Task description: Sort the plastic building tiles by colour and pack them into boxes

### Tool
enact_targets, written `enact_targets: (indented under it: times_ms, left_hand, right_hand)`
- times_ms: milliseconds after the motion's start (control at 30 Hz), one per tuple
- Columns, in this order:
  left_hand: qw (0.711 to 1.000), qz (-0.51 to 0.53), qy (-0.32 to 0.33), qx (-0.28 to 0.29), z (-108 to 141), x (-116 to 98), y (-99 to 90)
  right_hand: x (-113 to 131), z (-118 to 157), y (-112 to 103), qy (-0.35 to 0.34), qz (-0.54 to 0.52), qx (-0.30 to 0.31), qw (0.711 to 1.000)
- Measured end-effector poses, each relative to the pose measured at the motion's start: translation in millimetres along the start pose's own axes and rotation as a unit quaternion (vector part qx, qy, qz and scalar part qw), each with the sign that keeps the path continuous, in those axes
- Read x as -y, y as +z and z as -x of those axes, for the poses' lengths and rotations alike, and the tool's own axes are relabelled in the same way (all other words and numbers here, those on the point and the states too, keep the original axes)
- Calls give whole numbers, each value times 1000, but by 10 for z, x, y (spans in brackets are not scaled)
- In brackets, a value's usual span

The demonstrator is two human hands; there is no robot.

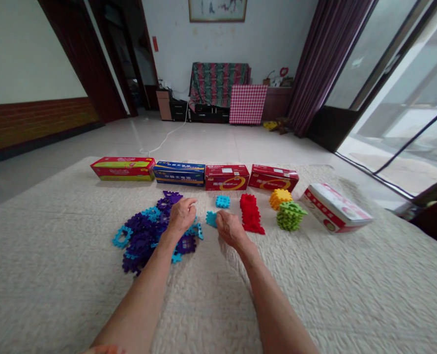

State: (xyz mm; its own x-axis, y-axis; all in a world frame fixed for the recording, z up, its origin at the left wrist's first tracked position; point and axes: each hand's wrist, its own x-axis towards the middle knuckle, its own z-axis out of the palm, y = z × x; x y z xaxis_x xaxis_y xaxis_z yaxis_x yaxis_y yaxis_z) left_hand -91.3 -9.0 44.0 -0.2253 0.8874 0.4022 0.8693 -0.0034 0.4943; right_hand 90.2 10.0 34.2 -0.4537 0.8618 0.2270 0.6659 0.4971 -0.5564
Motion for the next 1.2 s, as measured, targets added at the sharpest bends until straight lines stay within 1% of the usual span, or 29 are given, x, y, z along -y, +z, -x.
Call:
enact_targets:
  times_ms: [100, 167, 233, 300, 467, 533, 633, 700, 767, 867, 1033, 1133, 1200]
  left_hand:
    - [1000, -4, -14, -10, -16, 74, -13]
    - [999, -10, -34, -19, -30, 124, -38]
    - [998, -16, -51, -23, -46, 176, -64]
    - [998, -16, -62, -23, -63, 229, -86]
    - [996, 11, -85, -29, -95, 342, -142]
    - [994, 29, -96, -43, -103, 364, -174]
    - [990, 51, -114, -66, -111, 374, -233]
    - [988, 58, -123, -77, -114, 375, -269]
    - [986, 61, -128, -83, -115, 379, -292]
    - [986, 64, -135, -75, -115, 394, -297]
    - [986, 61, -142, -55, -114, 420, -283]
    - [986, 60, -146, -55, -115, 435, -284]
    - [986, 57, -149, -57, -116, 447, -285]
  right_hand:
    - [-75, -34, 55, 20, 22, -44, 999]
    - [-112, -36, 82, 4, 36, -66, 997]
    - [-122, -22, 100, -26, 43, -58, 997]
    - [-104, -3, 111, -40, 57, -33, 997]
    - [-29, -4, 84, -19, 103, 13, 994]
    - [-28, -54, 36, -32, 98, 21, 994]
    - [-76, -209, -70, -67, 93, -9, 993]
    - [-125, -352, -139, -76, 114, -33, 990]
    - [-172, -492, -187, -70, 147, -34, 986]
    - [-227, -634, -205, -50, 191, -19, 980]
    - [-289, -660, -186, -41, 220, 2, 975]
    - [-250, -607, -174, -56, 202, -33, 977]
    - [-162, -562, -133, -84, 152, -45, 984]
